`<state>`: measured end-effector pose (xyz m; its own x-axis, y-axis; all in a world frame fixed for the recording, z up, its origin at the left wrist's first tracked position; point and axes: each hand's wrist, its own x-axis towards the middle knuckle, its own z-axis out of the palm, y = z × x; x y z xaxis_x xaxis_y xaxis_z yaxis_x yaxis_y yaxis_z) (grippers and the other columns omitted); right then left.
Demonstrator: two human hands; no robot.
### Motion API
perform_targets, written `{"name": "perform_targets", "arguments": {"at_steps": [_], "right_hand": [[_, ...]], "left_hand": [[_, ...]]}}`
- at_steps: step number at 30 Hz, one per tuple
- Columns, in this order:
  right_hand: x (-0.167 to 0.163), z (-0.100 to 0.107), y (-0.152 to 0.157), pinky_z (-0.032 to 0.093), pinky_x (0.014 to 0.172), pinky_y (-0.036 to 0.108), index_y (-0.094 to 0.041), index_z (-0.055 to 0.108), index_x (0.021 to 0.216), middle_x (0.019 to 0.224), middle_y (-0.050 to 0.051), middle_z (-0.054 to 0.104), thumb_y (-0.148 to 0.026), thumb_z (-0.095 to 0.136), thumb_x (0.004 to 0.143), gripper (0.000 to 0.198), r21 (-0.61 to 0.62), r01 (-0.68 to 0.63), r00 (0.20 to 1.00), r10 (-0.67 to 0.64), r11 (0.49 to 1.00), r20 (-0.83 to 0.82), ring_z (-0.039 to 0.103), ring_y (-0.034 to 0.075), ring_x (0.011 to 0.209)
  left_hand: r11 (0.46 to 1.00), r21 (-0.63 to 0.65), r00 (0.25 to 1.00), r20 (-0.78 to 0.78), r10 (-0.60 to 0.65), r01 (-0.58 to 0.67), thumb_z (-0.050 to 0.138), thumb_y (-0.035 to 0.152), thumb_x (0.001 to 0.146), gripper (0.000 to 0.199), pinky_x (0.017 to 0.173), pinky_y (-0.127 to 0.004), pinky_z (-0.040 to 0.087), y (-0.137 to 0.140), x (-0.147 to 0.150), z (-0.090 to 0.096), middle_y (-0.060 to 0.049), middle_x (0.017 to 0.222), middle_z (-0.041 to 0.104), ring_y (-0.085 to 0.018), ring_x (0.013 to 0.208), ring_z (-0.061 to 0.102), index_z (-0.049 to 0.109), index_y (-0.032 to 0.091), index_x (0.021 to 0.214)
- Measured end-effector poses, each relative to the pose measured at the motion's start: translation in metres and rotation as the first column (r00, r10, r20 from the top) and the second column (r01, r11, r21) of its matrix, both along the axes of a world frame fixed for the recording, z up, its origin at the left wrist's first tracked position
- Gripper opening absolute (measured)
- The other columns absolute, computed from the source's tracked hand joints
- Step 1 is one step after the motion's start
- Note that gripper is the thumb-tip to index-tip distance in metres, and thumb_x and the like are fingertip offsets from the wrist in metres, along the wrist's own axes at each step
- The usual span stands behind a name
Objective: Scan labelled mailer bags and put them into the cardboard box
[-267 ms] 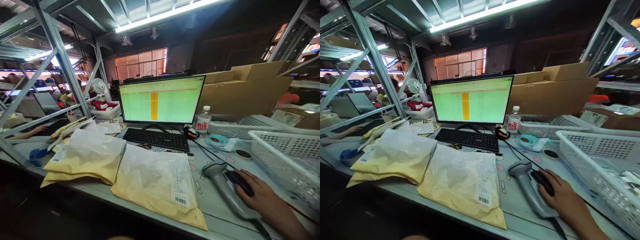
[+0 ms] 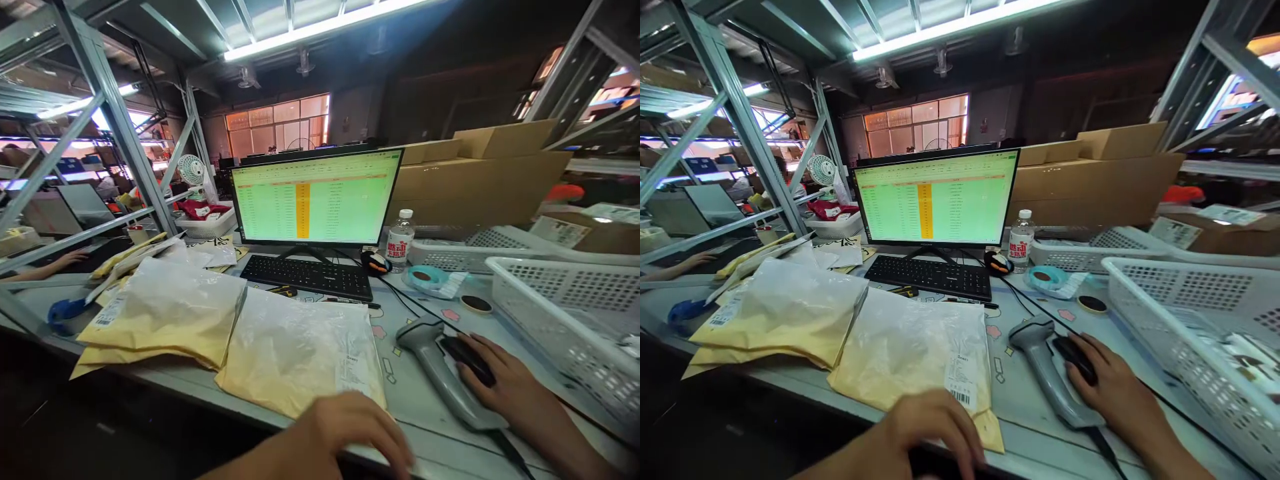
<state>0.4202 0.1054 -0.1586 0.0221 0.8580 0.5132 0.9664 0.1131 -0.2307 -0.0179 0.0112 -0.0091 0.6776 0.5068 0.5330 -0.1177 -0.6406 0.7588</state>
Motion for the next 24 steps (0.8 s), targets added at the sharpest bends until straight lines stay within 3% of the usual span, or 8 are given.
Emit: {"name": "perform_targets", "arguments": {"at_steps": [1, 3, 5, 8, 12, 19, 24], "right_hand": [[-0.002, 0.002, -0.001, 0.057, 0.109, 0.056, -0.020, 0.063, 0.143, 0.148, 0.016, 0.061, -0.070, 0.035, 0.099, 0.073, -0.001, 0.005, 1.000, -0.005, 1.000, 0.001, 0.065, 0.036, 0.127], [-0.004, 0.005, -0.002, 0.058, 0.108, 0.056, -0.019, 0.063, 0.143, 0.147, 0.017, 0.062, -0.070, 0.035, 0.099, 0.074, 0.002, 0.006, 1.000, -0.006, 1.000, 0.005, 0.066, 0.035, 0.126], [-0.005, 0.006, -0.001, 0.058, 0.107, 0.056, -0.018, 0.064, 0.143, 0.146, 0.016, 0.063, -0.070, 0.035, 0.099, 0.074, 0.010, -0.003, 1.000, 0.003, 1.000, 0.009, 0.067, 0.035, 0.125], [-0.004, 0.006, -0.001, 0.059, 0.106, 0.057, -0.019, 0.066, 0.138, 0.144, 0.016, 0.065, -0.071, 0.035, 0.097, 0.073, 0.020, -0.004, 1.000, 0.004, 1.000, 0.015, 0.068, 0.035, 0.123], [0.002, 0.004, 0.000, 0.059, 0.106, 0.056, -0.016, 0.068, 0.129, 0.137, 0.019, 0.068, -0.074, 0.037, 0.094, 0.075, 0.008, -0.006, 1.000, 0.006, 1.000, -0.001, 0.070, 0.036, 0.121], [0.015, -0.011, 0.005, 0.061, 0.102, 0.058, -0.015, 0.063, 0.130, 0.129, 0.019, 0.072, -0.074, 0.043, 0.090, 0.074, 0.015, 0.014, 1.000, -0.014, 1.000, 0.007, 0.072, 0.037, 0.115], [0.029, -0.026, 0.007, 0.063, 0.093, 0.055, -0.020, 0.062, 0.133, 0.132, 0.016, 0.070, -0.066, 0.044, 0.096, 0.062, 0.063, -0.023, 0.998, 0.020, 0.998, 0.057, 0.072, 0.036, 0.113]], "left_hand": [[0.986, 0.024, 0.986, 0.002, 0.165, -0.165, 0.061, 0.066, 0.103, 0.051, 0.096, -0.038, 0.060, 0.005, -0.012, -0.008, -0.012, 0.103, 0.075, -0.027, 0.101, 0.073, 0.075, 0.017, 0.097], [0.883, 0.115, 0.869, -0.154, 0.469, -0.456, 0.070, 0.042, 0.101, 0.027, 0.107, -0.050, 0.056, 0.012, -0.038, -0.028, -0.015, 0.125, 0.071, -0.032, 0.121, 0.066, 0.074, 0.018, 0.112], [0.799, 0.256, 0.707, -0.372, 0.601, -0.544, 0.073, 0.026, 0.096, 0.038, 0.118, -0.065, 0.046, 0.017, -0.062, -0.054, -0.013, 0.153, 0.058, -0.038, 0.146, 0.049, 0.069, 0.023, 0.133], [0.760, 0.399, 0.543, -0.535, 0.647, -0.512, 0.074, 0.026, 0.095, 0.062, 0.124, -0.073, 0.035, 0.019, -0.078, -0.092, -0.004, 0.172, 0.036, -0.039, 0.161, 0.027, 0.057, 0.032, 0.154], [0.681, 0.525, 0.481, -0.482, 0.732, -0.511, 0.067, 0.033, 0.101, 0.061, 0.126, -0.067, 0.039, 0.020, -0.068, -0.121, 0.005, 0.173, 0.029, -0.034, 0.160, 0.031, 0.049, 0.039, 0.160], [0.593, 0.641, 0.432, -0.413, 0.802, -0.487, 0.070, 0.037, 0.097, 0.070, 0.122, -0.063, 0.047, 0.026, -0.053, -0.133, 0.004, 0.175, 0.022, -0.035, 0.159, 0.033, 0.045, 0.037, 0.163], [0.549, 0.760, 0.457, -0.373, 0.808, -0.349, 0.064, 0.046, 0.101, 0.074, 0.113, -0.059, 0.057, 0.033, -0.064, -0.142, -0.003, 0.174, 0.022, -0.037, 0.154, 0.040, 0.037, 0.030, 0.168]]}}
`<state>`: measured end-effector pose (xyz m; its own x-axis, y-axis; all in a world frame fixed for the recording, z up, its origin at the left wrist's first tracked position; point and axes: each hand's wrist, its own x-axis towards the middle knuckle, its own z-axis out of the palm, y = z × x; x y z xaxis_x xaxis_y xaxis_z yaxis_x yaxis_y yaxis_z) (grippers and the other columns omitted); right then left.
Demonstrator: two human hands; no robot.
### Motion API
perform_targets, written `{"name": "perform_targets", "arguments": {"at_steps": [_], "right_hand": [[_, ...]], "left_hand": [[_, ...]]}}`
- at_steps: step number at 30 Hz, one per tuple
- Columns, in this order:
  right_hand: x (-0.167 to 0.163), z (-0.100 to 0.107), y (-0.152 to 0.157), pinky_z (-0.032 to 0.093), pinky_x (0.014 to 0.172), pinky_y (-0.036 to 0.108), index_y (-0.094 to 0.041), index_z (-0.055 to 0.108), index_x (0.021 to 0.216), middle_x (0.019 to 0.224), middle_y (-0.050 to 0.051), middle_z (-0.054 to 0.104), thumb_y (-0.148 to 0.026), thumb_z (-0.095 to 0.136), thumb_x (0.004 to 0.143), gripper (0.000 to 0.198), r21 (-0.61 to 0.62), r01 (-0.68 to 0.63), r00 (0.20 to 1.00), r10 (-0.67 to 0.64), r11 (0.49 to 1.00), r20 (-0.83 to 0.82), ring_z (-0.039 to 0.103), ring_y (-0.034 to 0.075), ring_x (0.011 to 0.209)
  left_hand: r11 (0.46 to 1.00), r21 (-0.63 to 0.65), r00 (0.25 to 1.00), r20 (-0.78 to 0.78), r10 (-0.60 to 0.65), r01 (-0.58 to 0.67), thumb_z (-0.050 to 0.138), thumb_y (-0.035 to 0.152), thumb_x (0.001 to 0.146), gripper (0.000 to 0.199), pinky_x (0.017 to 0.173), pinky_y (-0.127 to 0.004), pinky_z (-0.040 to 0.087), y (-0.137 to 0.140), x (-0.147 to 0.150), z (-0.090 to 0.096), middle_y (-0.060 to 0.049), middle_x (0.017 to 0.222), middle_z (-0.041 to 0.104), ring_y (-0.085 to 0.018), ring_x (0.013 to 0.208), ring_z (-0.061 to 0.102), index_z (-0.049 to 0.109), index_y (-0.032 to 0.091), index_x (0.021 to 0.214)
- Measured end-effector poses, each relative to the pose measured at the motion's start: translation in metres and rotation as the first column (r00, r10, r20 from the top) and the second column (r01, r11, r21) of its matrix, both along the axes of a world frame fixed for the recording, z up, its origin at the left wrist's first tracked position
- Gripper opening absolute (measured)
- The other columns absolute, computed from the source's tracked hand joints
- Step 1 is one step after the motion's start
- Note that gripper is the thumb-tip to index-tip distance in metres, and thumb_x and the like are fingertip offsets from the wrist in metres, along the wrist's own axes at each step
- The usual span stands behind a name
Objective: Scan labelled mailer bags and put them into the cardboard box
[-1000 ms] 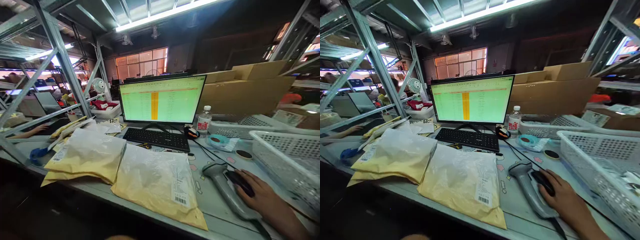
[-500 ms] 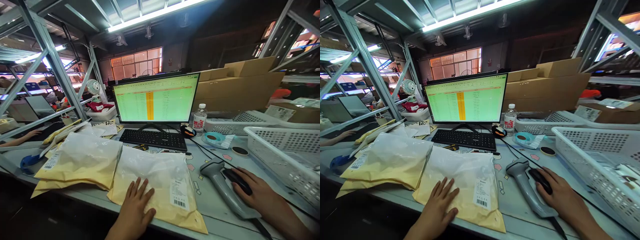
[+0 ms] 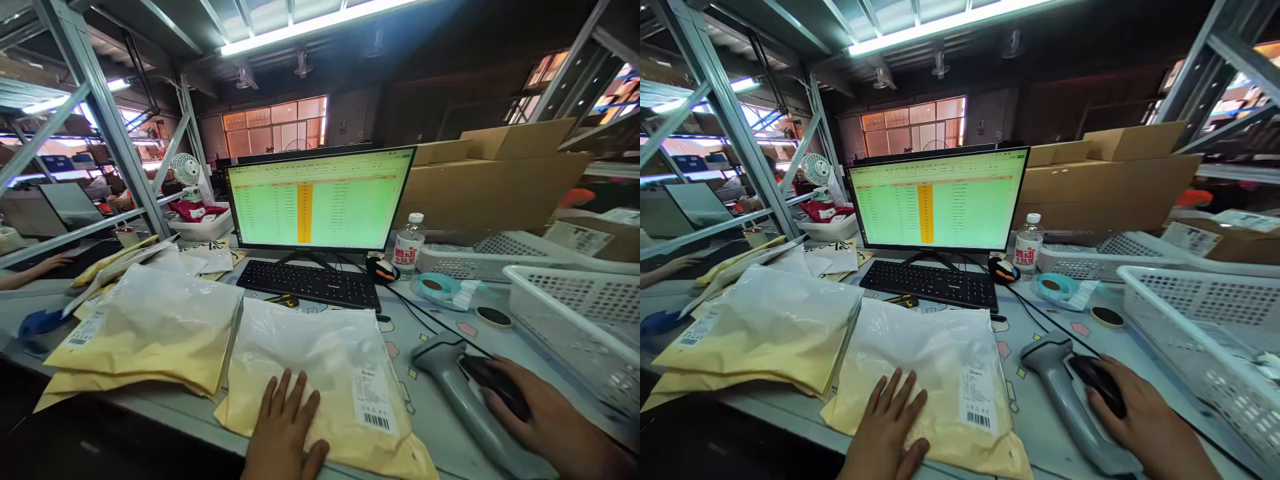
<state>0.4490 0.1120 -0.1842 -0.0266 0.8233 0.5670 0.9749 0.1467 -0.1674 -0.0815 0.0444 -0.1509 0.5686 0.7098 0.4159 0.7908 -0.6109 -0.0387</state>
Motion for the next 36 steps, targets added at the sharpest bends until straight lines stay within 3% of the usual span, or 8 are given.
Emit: {"name": "perform_targets", "arguments": {"at_steps": [7, 12, 25, 33, 36], "right_hand": [[0.009, -0.007, 0.001, 0.063, 0.095, 0.058, -0.021, 0.062, 0.134, 0.130, 0.016, 0.071, -0.062, 0.047, 0.097, 0.057, 0.042, -0.041, 0.999, 0.039, 0.998, 0.036, 0.073, 0.036, 0.110], [0.006, -0.006, 0.003, 0.060, 0.103, 0.061, -0.024, 0.064, 0.139, 0.139, 0.014, 0.068, -0.060, 0.047, 0.096, 0.059, 0.052, -0.052, 0.999, 0.052, 0.997, 0.017, 0.071, 0.037, 0.118], [-0.004, 0.005, 0.007, 0.061, 0.103, 0.059, -0.018, 0.062, 0.141, 0.140, 0.017, 0.068, -0.063, 0.044, 0.098, 0.065, 0.038, -0.063, 0.998, 0.064, 0.997, -0.003, 0.071, 0.037, 0.121], [0.006, -0.002, 0.016, 0.063, 0.095, 0.058, -0.019, 0.062, 0.132, 0.125, 0.016, 0.074, -0.066, 0.047, 0.093, 0.062, 0.027, -0.070, 0.996, 0.071, 0.997, -0.054, 0.074, 0.036, 0.109], [0.011, -0.007, 0.017, 0.063, 0.094, 0.058, -0.023, 0.062, 0.132, 0.127, 0.014, 0.074, -0.063, 0.049, 0.093, 0.058, 0.036, -0.079, 0.995, 0.081, 0.996, -0.060, 0.074, 0.036, 0.110]], "left_hand": [[0.978, 0.206, 0.996, -0.089, -0.014, 0.032, 0.065, 0.057, 0.096, 0.084, 0.106, -0.052, 0.059, 0.009, -0.006, -0.019, -0.007, 0.173, 0.030, -0.037, 0.148, 0.050, 0.036, 0.027, 0.169], [0.955, 0.288, 0.994, -0.104, -0.034, 0.063, 0.064, 0.063, 0.096, 0.084, 0.104, -0.049, 0.057, 0.014, -0.008, -0.025, -0.007, 0.171, 0.036, -0.036, 0.143, 0.055, 0.040, 0.026, 0.167], [0.995, 0.092, 0.996, 0.089, 0.023, -0.031, 0.073, 0.040, 0.090, 0.067, 0.112, -0.055, 0.055, -0.002, 0.007, -0.003, 0.002, 0.167, 0.040, -0.035, 0.146, 0.053, 0.057, 0.033, 0.154], [0.989, 0.147, 1.000, -0.007, -0.029, 0.030, 0.073, 0.045, 0.091, 0.075, 0.108, -0.051, 0.060, 0.014, -0.006, -0.020, 0.001, 0.170, 0.033, -0.034, 0.146, 0.053, 0.049, 0.033, 0.161], [0.981, 0.191, 1.000, 0.020, -0.019, 0.015, 0.075, 0.053, 0.092, 0.070, 0.108, -0.049, 0.060, 0.017, -0.004, -0.031, 0.001, 0.168, 0.038, -0.034, 0.143, 0.056, 0.054, 0.033, 0.157]]}}
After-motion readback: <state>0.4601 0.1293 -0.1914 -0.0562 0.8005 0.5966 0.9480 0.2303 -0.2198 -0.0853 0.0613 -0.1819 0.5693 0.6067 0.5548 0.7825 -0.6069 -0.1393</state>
